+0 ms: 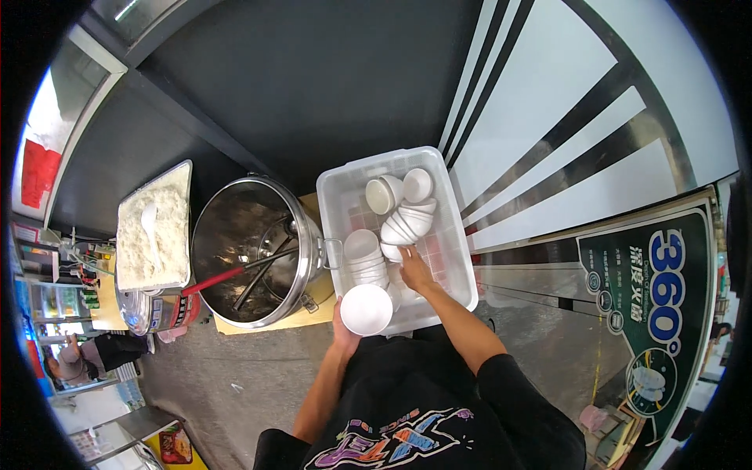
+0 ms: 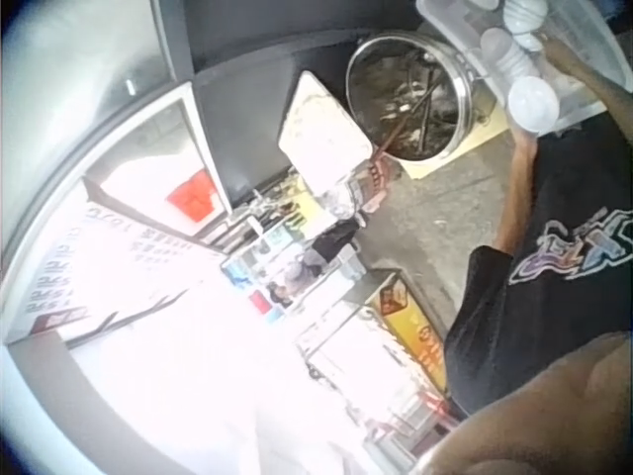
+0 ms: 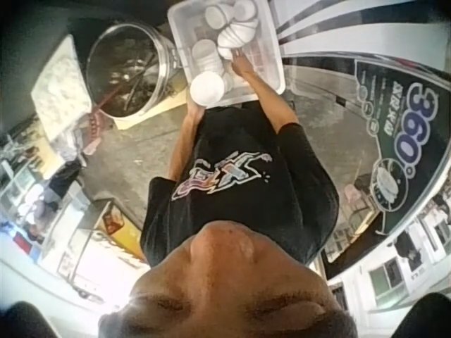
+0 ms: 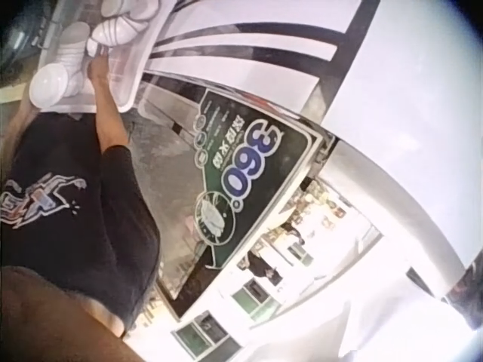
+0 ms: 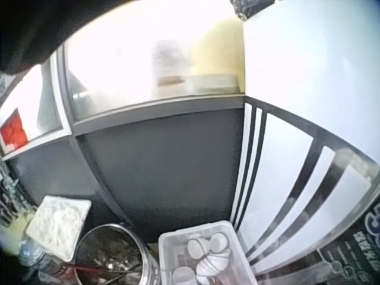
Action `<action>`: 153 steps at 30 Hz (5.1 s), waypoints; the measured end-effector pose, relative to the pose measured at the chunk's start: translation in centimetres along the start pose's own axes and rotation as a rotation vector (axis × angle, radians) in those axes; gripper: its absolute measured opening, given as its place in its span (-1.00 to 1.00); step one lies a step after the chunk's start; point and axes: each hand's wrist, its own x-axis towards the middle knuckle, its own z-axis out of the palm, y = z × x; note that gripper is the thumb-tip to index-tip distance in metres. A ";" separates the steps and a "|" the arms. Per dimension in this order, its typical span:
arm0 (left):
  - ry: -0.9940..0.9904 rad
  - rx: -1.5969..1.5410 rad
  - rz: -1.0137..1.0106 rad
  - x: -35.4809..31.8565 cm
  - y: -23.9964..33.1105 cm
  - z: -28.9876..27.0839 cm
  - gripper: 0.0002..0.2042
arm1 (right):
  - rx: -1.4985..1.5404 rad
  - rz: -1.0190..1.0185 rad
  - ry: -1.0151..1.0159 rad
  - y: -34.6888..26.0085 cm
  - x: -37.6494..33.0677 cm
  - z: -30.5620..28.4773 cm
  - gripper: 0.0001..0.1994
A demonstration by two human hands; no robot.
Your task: The recorder takes clean bowls from a plastic bin and stacks them inside a commercial storage cabinet.
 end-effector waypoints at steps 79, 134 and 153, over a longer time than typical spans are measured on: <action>0.043 -0.129 0.126 -1.2 0.0 -7.1 -0.45 | 0.419 -0.039 0.072 -8.4 -10.7 -10.0 -0.79; -0.072 -0.063 -0.039 0.4 2.5 -0.7 -0.33 | 0.333 -0.153 0.327 -12.6 -12.6 -15.4 -0.85; -0.087 -0.011 -0.011 0.7 2.5 0.2 -0.33 | 0.018 -0.613 0.031 -15.9 -14.0 -12.4 -0.78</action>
